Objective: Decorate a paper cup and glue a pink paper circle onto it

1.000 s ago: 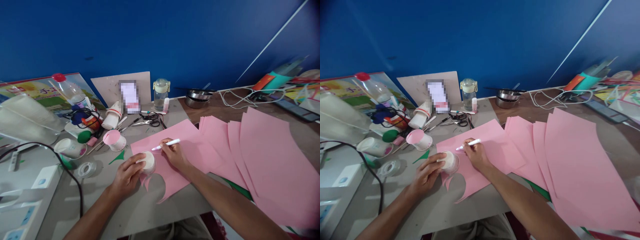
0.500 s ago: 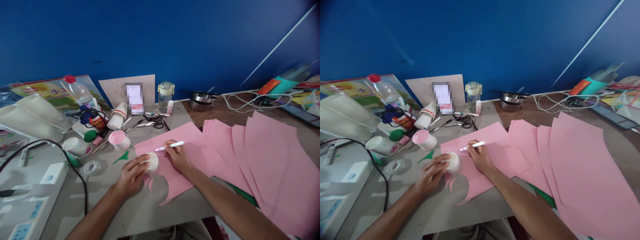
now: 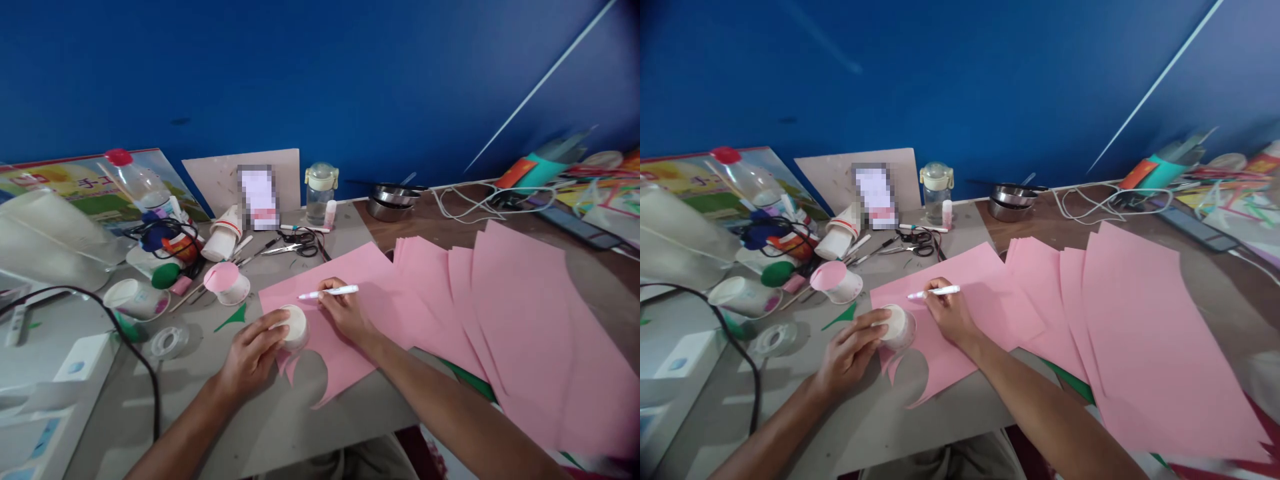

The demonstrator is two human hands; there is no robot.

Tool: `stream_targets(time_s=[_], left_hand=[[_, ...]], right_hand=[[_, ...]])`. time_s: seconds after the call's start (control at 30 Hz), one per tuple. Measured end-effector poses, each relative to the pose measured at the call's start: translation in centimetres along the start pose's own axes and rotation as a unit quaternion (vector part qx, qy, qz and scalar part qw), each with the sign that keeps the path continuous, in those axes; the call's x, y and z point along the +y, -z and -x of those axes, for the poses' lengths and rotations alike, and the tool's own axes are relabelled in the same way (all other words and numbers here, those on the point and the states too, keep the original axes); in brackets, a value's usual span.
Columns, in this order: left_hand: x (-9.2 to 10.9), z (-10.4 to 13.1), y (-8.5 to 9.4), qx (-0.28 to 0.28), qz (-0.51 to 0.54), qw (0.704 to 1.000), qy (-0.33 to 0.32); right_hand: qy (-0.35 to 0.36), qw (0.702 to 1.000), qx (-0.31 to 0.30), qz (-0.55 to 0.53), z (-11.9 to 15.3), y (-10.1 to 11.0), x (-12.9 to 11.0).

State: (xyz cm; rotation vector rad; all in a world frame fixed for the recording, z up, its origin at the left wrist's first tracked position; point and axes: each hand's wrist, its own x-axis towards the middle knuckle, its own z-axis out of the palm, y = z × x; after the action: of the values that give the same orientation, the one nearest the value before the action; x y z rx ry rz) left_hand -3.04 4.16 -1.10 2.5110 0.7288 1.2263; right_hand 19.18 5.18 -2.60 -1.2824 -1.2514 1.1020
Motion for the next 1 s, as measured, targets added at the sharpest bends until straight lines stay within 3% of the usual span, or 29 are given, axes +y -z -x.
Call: stream_targets(time_s=[0.47, 1.0], left_hand=[[0.07, -0.18, 0.45, -0.023, -0.011, 1.000, -0.003], [-0.19, -0.03, 0.03, -0.003, -0.018, 1.000, 0.003]], right_hand=[[-0.014, 1.000, -0.001, -0.027, 0.04, -0.01, 0.46], [0.004, 1.000, 0.001, -0.006, -0.18, -0.02, 0.04]])
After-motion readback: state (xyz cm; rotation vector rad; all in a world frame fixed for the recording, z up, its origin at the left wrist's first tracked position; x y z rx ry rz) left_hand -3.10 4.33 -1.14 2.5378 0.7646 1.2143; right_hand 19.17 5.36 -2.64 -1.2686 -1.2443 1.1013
